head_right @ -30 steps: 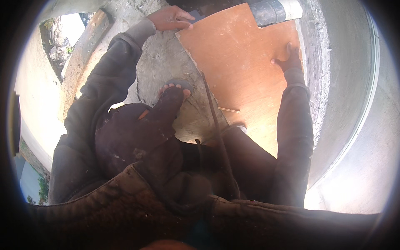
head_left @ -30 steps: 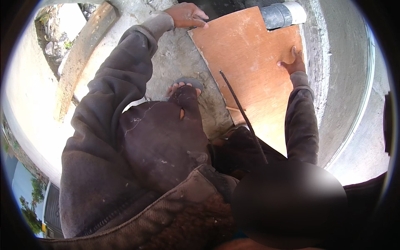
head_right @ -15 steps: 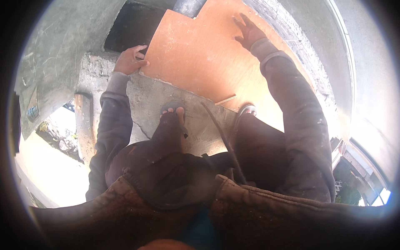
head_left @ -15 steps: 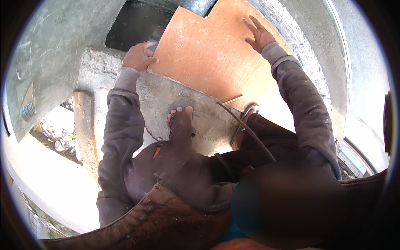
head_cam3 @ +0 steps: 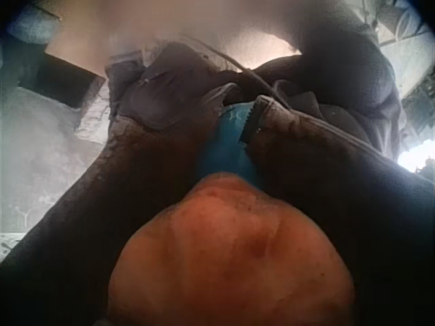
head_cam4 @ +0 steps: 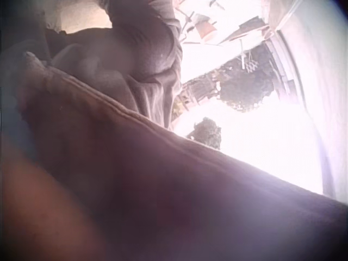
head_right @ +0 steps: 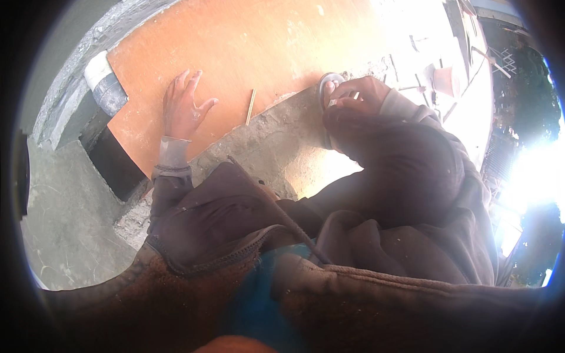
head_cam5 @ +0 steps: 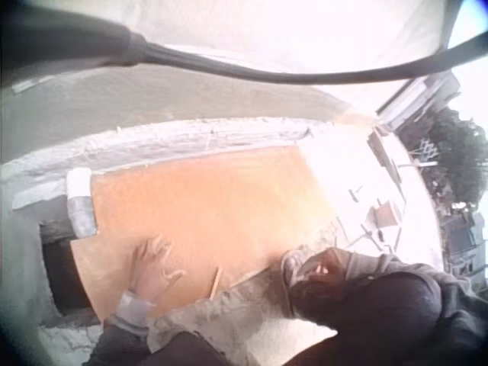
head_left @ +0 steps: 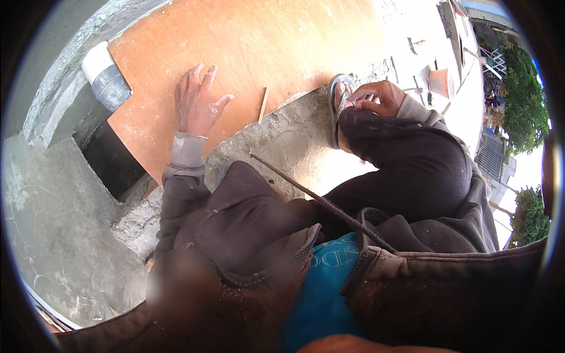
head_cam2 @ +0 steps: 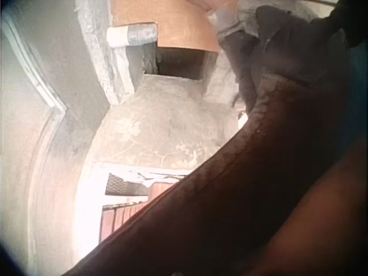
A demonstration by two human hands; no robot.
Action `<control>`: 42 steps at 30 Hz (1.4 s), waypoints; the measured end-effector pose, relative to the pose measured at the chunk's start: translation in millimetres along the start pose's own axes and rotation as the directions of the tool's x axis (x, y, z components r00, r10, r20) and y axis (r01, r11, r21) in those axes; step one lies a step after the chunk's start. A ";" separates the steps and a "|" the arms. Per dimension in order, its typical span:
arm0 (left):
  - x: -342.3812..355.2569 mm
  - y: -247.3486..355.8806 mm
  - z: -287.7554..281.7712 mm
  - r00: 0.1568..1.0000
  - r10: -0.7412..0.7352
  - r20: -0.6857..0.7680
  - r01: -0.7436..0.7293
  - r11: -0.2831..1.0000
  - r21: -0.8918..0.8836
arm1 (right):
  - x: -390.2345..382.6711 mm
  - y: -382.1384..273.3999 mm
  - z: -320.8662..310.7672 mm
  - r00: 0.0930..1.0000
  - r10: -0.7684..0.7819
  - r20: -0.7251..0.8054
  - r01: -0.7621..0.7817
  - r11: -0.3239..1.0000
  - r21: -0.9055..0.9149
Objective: The person installs a large wooden panel into a curved concrete opening. They position the panel, then repeatedly hammer nails along the edges to secure it in place.
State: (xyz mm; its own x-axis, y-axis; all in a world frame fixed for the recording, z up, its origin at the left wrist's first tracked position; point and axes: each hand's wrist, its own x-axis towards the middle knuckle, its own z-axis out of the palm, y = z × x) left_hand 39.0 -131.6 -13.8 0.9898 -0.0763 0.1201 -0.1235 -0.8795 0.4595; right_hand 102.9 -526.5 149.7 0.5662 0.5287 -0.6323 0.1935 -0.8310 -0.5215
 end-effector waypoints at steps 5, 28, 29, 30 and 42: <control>-14.6 72.0 70.0 0.967 0.151 0.207 -0.132 0.986 -0.103 | -62.8 90.7 18.0 0.986 0.121 -0.113 -0.124 0.992 -0.019; 195.0 480.0 174.7 0.603 0.635 0.484 -0.423 0.768 -0.481 | -119.9 334.8 25.6 0.594 0.554 -0.583 0.416 0.408 0.813; 202.0 484.2 185.6 0.653 0.625 0.427 -0.459 0.776 -0.433 | -143.6 358.8 27.8 0.525 0.619 -0.585 0.302 0.507 0.807; 211.1 480.7 193.2 0.701 0.610 0.370 -0.488 0.788 -0.377 | -168.7 377.6 31.2 0.437 0.666 -0.604 0.198 0.584 0.787; 150.8 286.9 175.8 0.871 -0.135 0.472 -0.030 0.945 0.325 | -81.7 445.8 -15.9 0.298 0.533 -0.792 -0.136 0.845 0.517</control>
State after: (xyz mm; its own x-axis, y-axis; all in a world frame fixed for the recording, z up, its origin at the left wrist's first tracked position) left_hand 165.2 -478.0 -18.6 0.9123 -0.1697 -0.3728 -0.1233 -0.9817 0.1453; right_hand 155.7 -942.9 -22.1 0.9063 -0.4225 -0.0125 -0.3281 -0.6847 -0.6508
